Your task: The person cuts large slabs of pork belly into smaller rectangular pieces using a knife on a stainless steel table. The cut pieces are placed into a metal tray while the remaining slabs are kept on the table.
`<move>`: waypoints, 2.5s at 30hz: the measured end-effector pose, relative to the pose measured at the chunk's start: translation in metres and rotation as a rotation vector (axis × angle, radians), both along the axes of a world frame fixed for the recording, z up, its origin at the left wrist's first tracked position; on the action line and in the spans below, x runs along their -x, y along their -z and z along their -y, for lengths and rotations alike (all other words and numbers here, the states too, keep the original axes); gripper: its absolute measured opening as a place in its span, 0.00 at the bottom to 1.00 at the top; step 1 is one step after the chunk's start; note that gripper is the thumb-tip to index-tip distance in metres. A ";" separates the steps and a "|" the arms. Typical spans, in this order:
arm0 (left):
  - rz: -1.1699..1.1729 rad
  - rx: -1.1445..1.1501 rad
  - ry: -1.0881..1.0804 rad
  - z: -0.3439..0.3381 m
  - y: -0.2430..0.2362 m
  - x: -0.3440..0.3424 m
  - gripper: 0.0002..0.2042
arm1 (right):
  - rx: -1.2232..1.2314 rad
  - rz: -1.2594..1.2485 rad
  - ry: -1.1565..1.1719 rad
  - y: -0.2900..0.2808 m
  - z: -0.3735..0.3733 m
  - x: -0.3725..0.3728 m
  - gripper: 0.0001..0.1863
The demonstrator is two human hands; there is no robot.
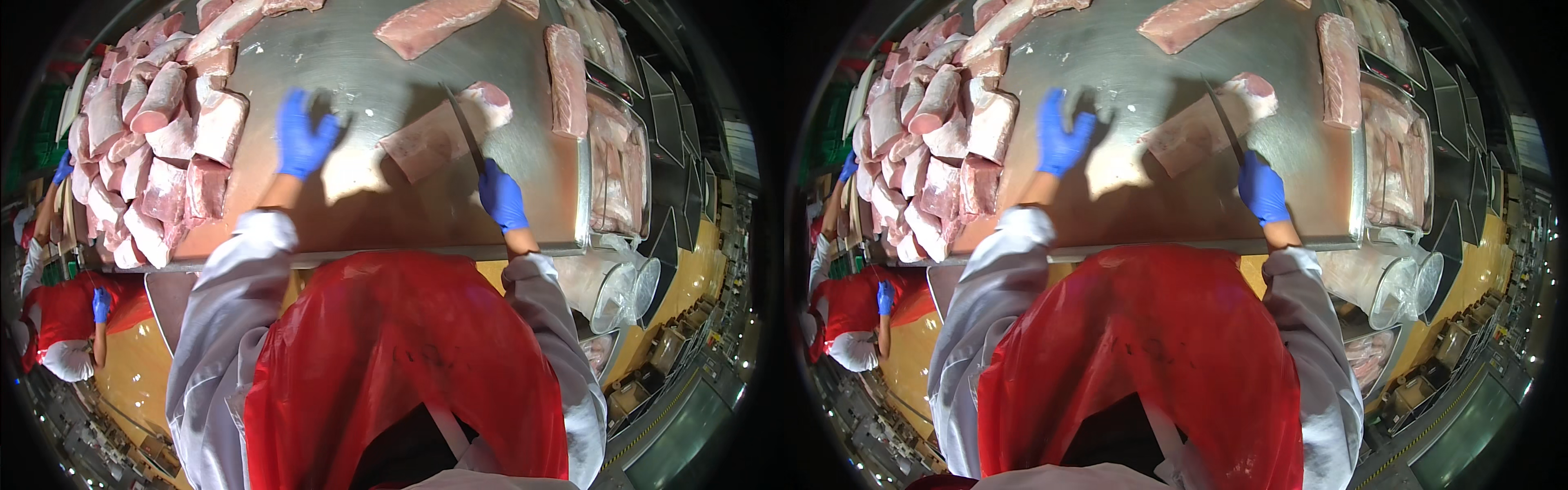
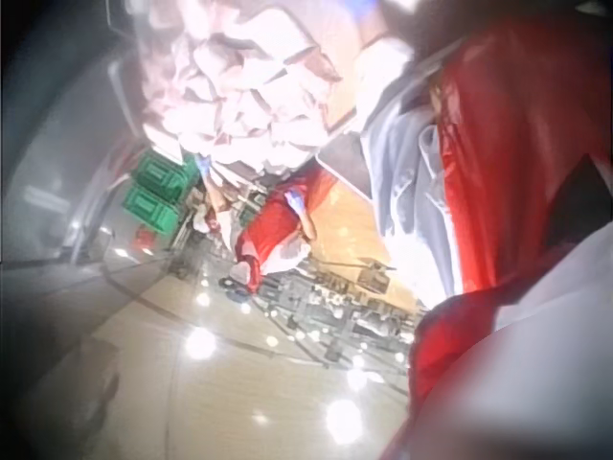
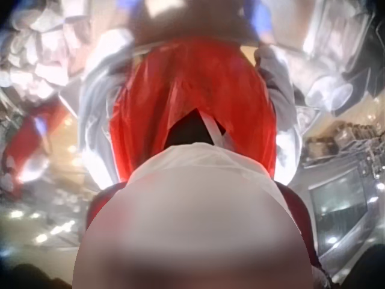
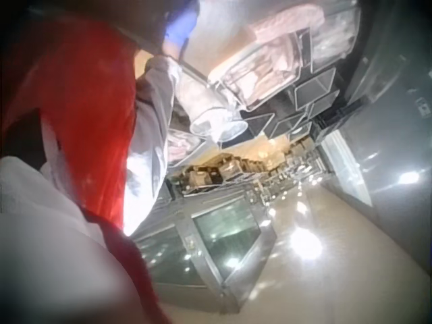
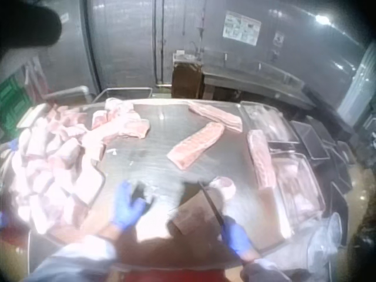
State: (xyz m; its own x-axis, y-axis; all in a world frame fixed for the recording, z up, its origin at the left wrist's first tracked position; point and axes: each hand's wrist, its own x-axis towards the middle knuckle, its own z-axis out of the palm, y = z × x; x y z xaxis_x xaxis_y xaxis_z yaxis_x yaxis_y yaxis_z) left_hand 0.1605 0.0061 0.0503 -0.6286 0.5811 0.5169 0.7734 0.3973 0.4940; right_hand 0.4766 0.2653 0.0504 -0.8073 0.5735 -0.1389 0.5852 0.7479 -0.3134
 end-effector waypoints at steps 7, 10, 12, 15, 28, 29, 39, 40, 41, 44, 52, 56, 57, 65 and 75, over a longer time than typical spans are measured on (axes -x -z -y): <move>0.201 0.377 0.213 -0.119 0.019 -0.142 0.47 | -0.032 0.032 -0.197 0.005 -0.025 -0.002 0.09; 0.132 0.537 0.058 -0.137 0.034 -0.150 0.47 | -0.006 0.060 -0.221 -0.002 -0.026 0.002 0.10; 0.153 0.598 0.014 -0.146 0.033 -0.149 0.47 | 0.023 0.094 -0.220 -0.005 -0.028 0.002 0.11; 0.154 0.672 -0.033 -0.152 0.031 -0.150 0.47 | 0.080 0.127 -0.227 -0.014 -0.031 0.003 0.11; 0.106 0.729 -0.078 -0.167 0.036 -0.154 0.46 | 0.133 0.046 -0.241 0.006 -0.037 0.029 0.13; 0.142 0.750 -0.056 -0.166 0.033 -0.152 0.45 | 0.136 0.016 -0.219 0.012 -0.035 0.039 0.13; 0.306 0.887 -0.108 -0.173 0.019 -0.137 0.43 | 0.094 -0.032 -0.363 -0.003 -0.049 -0.018 0.11; 0.284 0.893 -0.104 -0.170 0.021 -0.136 0.43 | 0.125 0.057 -0.317 -0.003 -0.047 -0.024 0.11; 0.266 0.897 -0.096 -0.167 0.023 -0.136 0.44 | 0.153 0.150 -0.268 0.000 -0.045 -0.030 0.12; 0.238 0.875 -0.053 -0.166 0.021 -0.135 0.44 | 0.194 -0.056 -0.234 0.048 -0.045 -0.005 0.12; 0.337 0.789 -0.007 -0.164 0.017 -0.116 0.43 | 0.224 0.063 -0.203 0.054 -0.047 0.056 0.15; 0.510 0.682 0.003 -0.154 0.020 -0.113 0.43 | 0.175 0.099 -0.226 0.054 -0.037 0.017 0.16; 0.553 0.654 0.013 -0.153 0.021 -0.115 0.43 | 0.211 0.066 -0.206 0.054 -0.036 0.027 0.16; 0.967 0.074 -0.055 -0.119 0.054 -0.057 0.41 | 0.086 -0.267 -0.445 0.105 -0.028 0.051 0.16; 1.438 -1.066 0.019 0.059 -0.128 0.062 0.18 | 0.539 -0.189 -0.050 0.041 0.004 0.049 0.17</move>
State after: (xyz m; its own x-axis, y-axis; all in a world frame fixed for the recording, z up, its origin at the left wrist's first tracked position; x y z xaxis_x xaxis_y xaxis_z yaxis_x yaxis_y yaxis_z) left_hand 0.0982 -0.0532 0.1786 -0.8764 0.4076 -0.2565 -0.4524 -0.5146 0.7284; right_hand 0.4272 0.2609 0.0098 -0.8709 0.4219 -0.2521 0.4501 0.4787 -0.7538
